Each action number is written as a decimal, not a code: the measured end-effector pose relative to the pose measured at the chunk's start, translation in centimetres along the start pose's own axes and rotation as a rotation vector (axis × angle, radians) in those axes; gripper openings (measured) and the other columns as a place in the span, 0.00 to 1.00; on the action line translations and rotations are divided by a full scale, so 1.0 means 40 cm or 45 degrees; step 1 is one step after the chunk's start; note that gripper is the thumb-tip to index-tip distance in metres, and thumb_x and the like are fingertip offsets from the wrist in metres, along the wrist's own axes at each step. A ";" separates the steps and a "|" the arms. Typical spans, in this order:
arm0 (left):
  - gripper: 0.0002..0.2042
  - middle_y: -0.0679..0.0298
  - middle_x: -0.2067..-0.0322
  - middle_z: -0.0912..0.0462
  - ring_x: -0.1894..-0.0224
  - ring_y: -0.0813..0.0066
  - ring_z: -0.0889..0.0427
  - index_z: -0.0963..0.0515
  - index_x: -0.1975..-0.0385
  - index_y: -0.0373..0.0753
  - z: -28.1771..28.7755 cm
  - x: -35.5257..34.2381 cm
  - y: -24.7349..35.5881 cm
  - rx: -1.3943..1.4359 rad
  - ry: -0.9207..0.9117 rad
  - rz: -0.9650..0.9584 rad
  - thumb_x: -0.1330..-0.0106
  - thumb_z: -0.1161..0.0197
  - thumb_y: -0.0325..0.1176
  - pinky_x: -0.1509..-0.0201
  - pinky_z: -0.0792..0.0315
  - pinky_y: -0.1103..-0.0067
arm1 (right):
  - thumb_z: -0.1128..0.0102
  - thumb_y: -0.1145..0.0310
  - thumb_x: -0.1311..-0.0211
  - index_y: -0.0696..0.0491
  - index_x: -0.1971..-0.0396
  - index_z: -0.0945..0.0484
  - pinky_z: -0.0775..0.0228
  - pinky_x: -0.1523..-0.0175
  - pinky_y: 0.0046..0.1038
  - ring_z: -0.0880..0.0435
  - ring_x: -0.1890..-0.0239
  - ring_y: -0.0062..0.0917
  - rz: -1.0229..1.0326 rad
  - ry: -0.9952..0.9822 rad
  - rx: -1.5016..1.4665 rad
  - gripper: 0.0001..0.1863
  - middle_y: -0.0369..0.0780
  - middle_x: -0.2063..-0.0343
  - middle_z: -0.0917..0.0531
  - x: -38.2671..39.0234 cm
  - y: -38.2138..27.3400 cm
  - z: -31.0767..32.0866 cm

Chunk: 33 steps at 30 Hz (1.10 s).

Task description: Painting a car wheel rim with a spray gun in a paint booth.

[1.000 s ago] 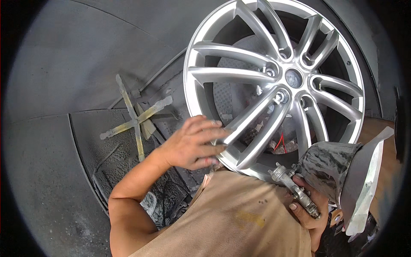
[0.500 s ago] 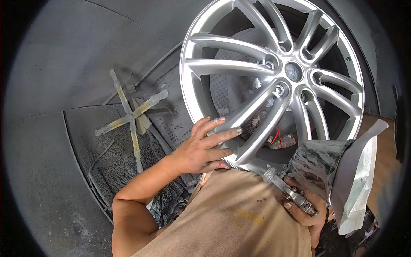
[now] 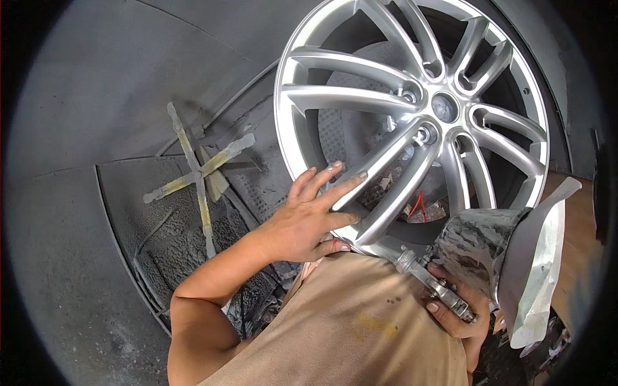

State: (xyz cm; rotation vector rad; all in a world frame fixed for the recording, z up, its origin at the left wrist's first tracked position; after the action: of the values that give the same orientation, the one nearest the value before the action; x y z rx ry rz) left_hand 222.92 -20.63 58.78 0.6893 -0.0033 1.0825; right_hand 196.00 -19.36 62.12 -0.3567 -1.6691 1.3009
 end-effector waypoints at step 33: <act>0.30 0.61 0.40 0.27 0.35 0.55 0.37 0.16 0.69 0.45 -0.013 0.007 0.025 -0.354 0.426 -0.153 0.63 0.28 0.64 0.34 0.49 0.56 | 0.33 0.74 0.41 0.66 0.55 0.20 0.33 0.40 0.25 0.19 0.50 0.26 0.122 -0.004 -0.106 0.16 0.48 0.50 0.18 0.000 -0.002 0.042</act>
State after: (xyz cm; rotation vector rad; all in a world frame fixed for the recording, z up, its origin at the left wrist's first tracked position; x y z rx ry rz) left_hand 222.07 -19.86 58.96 0.2510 0.1701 1.0455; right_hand 194.67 -20.41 62.23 -0.4895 -1.7302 1.3051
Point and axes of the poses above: each hand's wrist, its own x-axis away from the middle knuckle, its own z-axis out of the back of the hand, y = z × x, the point moved 7 cm from there along -x, towards the middle knuckle
